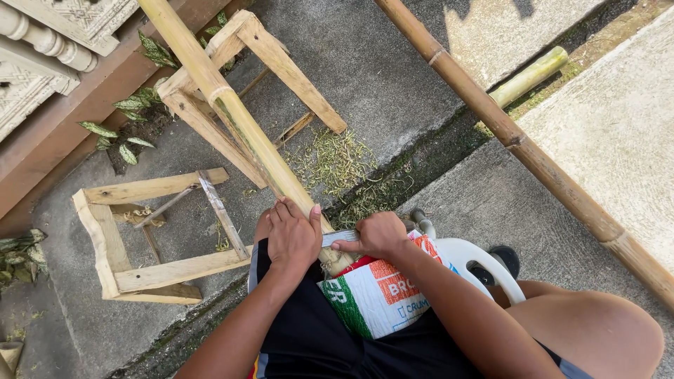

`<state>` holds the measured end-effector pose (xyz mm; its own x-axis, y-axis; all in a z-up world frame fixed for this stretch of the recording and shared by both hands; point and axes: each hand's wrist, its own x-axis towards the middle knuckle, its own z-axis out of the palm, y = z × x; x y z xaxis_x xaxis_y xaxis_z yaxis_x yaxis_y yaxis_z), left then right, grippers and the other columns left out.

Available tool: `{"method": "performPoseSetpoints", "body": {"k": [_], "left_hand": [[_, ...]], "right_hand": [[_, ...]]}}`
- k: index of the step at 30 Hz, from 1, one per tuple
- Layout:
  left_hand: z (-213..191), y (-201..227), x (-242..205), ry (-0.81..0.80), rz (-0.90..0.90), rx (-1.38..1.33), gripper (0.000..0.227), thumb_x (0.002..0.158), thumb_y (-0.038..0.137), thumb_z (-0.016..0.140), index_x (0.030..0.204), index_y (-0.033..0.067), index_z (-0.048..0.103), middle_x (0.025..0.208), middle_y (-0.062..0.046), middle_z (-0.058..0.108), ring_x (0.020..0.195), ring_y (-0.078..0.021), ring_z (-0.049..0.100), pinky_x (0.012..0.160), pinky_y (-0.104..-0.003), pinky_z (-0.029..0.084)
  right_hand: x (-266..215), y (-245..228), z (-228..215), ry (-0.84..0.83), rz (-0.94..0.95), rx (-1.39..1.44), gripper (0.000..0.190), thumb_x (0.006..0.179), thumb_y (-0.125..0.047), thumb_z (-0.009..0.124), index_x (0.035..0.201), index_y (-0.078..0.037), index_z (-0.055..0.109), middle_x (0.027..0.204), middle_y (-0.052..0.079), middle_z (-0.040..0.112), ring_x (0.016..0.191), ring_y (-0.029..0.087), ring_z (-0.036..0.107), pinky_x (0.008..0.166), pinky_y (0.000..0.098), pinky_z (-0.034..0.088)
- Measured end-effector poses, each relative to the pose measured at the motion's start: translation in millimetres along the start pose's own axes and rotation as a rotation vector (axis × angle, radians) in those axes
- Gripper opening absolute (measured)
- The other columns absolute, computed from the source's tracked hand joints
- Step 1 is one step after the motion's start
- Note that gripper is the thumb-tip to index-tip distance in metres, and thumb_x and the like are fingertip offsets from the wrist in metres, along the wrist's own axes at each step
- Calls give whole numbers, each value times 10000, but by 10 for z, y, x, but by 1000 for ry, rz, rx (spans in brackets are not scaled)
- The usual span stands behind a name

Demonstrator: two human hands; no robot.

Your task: Scraping the outer skin of a bamboo stalk with a knife.

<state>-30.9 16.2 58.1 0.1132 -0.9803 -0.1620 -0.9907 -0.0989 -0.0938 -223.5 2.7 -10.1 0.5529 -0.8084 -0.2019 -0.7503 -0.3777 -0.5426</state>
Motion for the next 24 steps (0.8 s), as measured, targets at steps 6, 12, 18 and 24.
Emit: {"method": "performPoseSetpoints", "body": {"k": [6, 12, 18, 24], "left_hand": [[-51, 69, -16, 31, -21, 28, 824, 1059, 531, 294, 1422, -206, 363, 1445, -378, 448, 1359, -465, 439, 1168, -498, 312], [70, 25, 25, 105, -10, 83, 810, 1062, 525, 303, 1397, -206, 400, 1366, -367, 521, 1272, -448, 510, 1117, -503, 362], [-470, 69, 143, -107, -62, 102, 666, 1112, 517, 261, 1263, -40, 593, 1265, -277, 626, 1206, -424, 592, 1127, -508, 422], [-164, -20, 158, -116, -49, 148, 743, 1055, 576, 230, 1341, -69, 465, 1291, -320, 547, 1192, -442, 554, 1050, -583, 389]], "right_hand": [[9, 12, 65, 19, -1, 9, 937, 725, -969, 425, 626, -91, 736, 501, 106, 596, 526, 292, 652, 521, 425, 530], [34, 10, 21, 46, 1, -12, 952, 728, -977, 397, 633, -94, 739, 517, 102, 608, 537, 287, 666, 527, 421, 530], [237, -77, 49, 4, 52, -31, 992, 755, -989, 348, 633, -88, 745, 557, 102, 618, 575, 271, 660, 552, 419, 536], [205, -13, -52, -45, 48, -3, 976, 718, -1001, 325, 635, -106, 703, 520, 75, 600, 538, 233, 677, 547, 395, 541]]}}
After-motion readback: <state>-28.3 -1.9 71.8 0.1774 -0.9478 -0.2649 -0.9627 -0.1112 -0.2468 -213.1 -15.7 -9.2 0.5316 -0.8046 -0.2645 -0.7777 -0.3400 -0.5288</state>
